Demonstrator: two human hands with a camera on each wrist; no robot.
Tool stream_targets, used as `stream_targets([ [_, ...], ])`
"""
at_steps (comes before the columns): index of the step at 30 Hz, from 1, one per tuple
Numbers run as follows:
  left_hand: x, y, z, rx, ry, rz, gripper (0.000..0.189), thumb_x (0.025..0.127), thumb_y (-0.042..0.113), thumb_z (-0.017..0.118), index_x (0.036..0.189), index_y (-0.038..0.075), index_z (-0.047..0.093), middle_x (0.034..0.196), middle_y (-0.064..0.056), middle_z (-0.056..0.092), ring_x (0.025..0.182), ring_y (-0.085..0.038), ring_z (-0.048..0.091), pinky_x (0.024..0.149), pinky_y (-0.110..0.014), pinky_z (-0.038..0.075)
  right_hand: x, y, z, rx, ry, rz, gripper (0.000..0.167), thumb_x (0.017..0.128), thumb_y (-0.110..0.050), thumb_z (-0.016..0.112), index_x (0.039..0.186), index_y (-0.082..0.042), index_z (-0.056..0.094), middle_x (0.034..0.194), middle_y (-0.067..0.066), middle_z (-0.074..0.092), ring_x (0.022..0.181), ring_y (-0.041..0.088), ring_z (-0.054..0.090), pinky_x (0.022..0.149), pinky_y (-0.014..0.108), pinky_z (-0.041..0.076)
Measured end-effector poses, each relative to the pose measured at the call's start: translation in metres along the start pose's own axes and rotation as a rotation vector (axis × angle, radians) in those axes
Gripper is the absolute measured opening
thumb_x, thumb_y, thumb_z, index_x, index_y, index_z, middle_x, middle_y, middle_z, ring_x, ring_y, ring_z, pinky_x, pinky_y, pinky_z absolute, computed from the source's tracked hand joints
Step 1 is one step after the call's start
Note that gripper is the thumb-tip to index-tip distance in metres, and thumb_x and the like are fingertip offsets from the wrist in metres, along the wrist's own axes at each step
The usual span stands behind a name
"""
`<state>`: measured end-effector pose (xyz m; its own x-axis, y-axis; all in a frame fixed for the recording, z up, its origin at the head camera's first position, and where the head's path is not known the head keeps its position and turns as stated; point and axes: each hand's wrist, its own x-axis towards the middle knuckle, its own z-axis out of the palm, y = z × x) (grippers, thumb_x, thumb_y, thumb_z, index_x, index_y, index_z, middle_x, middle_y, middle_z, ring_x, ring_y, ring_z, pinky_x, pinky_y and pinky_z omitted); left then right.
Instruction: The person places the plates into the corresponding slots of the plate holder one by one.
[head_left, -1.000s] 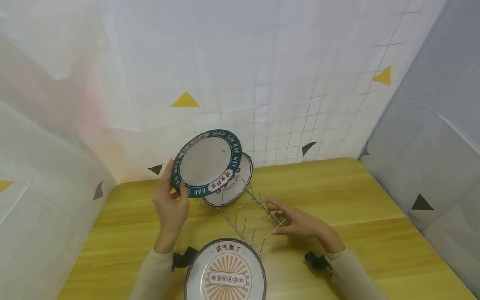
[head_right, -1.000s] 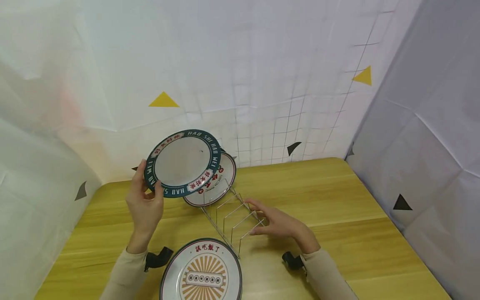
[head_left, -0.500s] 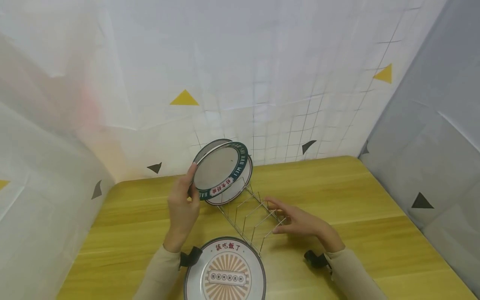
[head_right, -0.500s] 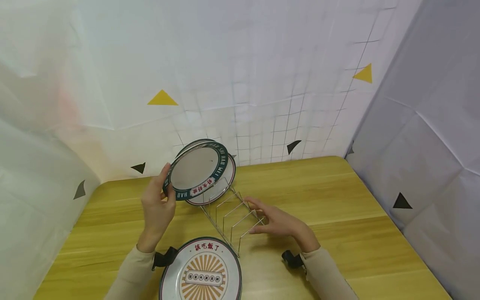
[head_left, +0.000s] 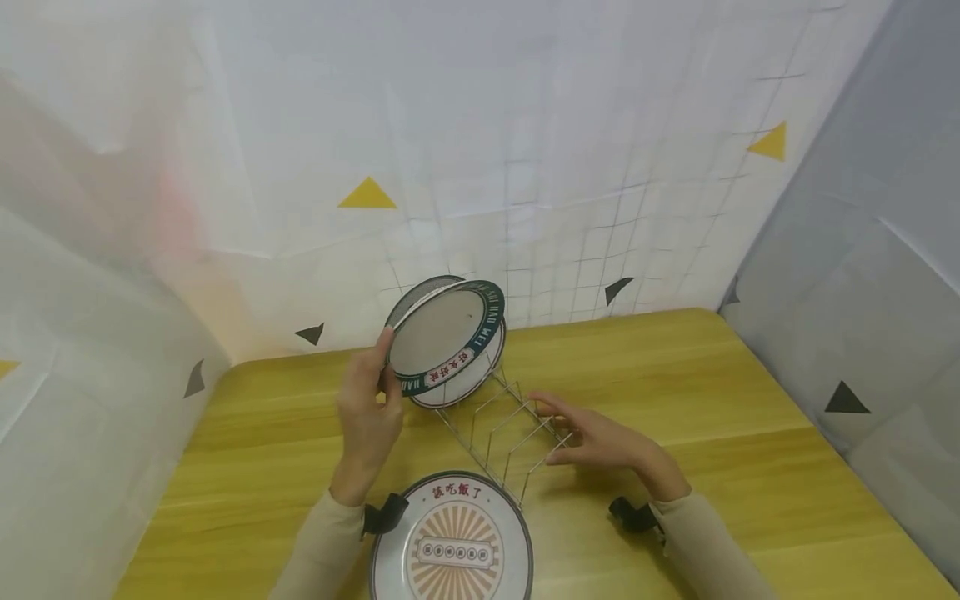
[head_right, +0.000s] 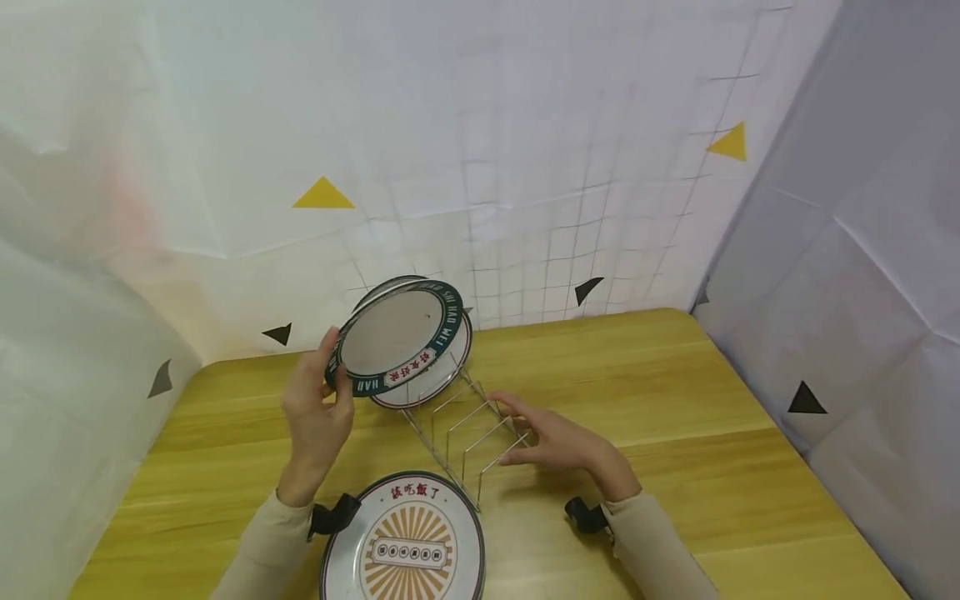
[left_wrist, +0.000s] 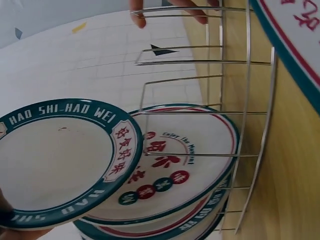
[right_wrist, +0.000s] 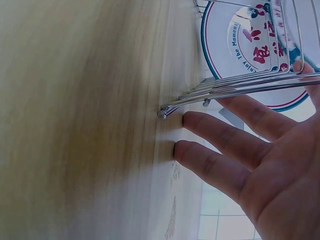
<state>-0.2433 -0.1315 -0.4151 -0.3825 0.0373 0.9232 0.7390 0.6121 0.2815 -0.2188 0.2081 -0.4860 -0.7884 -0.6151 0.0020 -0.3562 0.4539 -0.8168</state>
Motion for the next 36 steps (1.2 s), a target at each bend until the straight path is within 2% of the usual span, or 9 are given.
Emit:
stream_targets([
  [4,-0.005,0.001,0.007,0.036,-0.064,-0.014,0.069,0.079,-0.022,0.059,0.139,0.011,0.056,0.084,-0.012,0.057,0.07,-0.017,0.045,0.06,-0.022,0.037,0.0,0.001,-0.001,0.014,-0.004,-0.006,0.089,0.086,-0.037,0.073,0.155,-0.037,0.017,0.152,0.022,0.038,0.133,0.045,0.045,0.104,0.06,0.041],
  [12,-0.015,0.004,0.018,0.055,-0.155,-0.056,0.075,0.077,-0.022,0.059,0.141,0.017,0.054,0.087,-0.013,0.059,0.069,-0.018,0.047,0.055,-0.029,0.043,-0.001,0.001,-0.001,0.014,-0.004,-0.008,0.088,0.086,-0.037,0.073,0.155,-0.037,0.017,0.152,0.021,0.038,0.134,0.044,0.044,0.105,0.06,0.041],
  [19,-0.028,-0.001,0.028,0.032,-0.278,-0.11,0.075,0.081,-0.02,0.056,0.144,0.021,0.05,0.085,-0.01,0.059,0.063,-0.014,0.041,0.05,-0.024,0.039,-0.001,-0.001,-0.002,0.022,-0.006,-0.009,0.088,0.087,-0.038,0.073,0.155,-0.035,0.017,0.151,0.023,0.039,0.133,0.046,0.044,0.104,0.061,0.041],
  [23,-0.031,-0.003,0.031,0.021,-0.296,-0.131,0.074,0.083,-0.019,0.056,0.146,0.02,0.048,0.091,-0.012,0.061,0.067,-0.015,0.047,0.054,-0.026,0.045,0.001,-0.002,-0.002,0.011,-0.01,-0.021,0.088,0.087,-0.038,0.072,0.156,-0.034,0.016,0.151,0.024,0.039,0.132,0.048,0.044,0.104,0.062,0.04],
  [28,-0.029,-0.005,0.029,0.014,-0.327,-0.138,0.074,0.084,-0.018,0.056,0.148,0.019,0.045,0.096,-0.013,0.061,0.074,-0.018,0.052,0.059,-0.029,0.048,0.003,-0.001,-0.003,-0.009,-0.007,-0.018,0.087,0.088,-0.038,0.071,0.156,-0.033,0.017,0.15,0.023,0.04,0.132,0.047,0.044,0.104,0.062,0.04],
  [31,-0.024,-0.008,0.025,-0.006,-0.384,-0.132,0.074,0.084,-0.017,0.057,0.149,0.017,0.043,0.109,-0.014,0.064,0.077,-0.018,0.052,0.063,-0.03,0.049,0.003,0.0,-0.003,-0.002,-0.008,-0.017,0.087,0.088,-0.038,0.071,0.156,-0.031,0.017,0.15,0.023,0.04,0.132,0.048,0.044,0.103,0.063,0.04],
  [34,-0.019,-0.011,0.019,-0.033,-0.482,-0.146,0.075,0.085,-0.014,0.06,0.15,0.017,0.039,0.103,-0.012,0.064,0.072,-0.016,0.05,0.062,-0.03,0.048,0.002,0.001,-0.003,0.009,-0.011,-0.023,0.088,0.088,-0.037,0.071,0.156,-0.029,0.017,0.149,0.026,0.04,0.131,0.05,0.044,0.103,0.064,0.04],
  [36,-0.016,-0.012,0.015,-0.037,-0.569,-0.17,0.078,0.087,-0.009,0.063,0.153,0.02,0.034,0.107,-0.012,0.065,0.071,-0.015,0.051,0.062,-0.029,0.048,0.001,0.001,-0.002,0.017,-0.011,-0.025,0.088,0.088,-0.036,0.072,0.156,-0.029,0.016,0.149,0.027,0.039,0.131,0.05,0.044,0.102,0.064,0.04],
])
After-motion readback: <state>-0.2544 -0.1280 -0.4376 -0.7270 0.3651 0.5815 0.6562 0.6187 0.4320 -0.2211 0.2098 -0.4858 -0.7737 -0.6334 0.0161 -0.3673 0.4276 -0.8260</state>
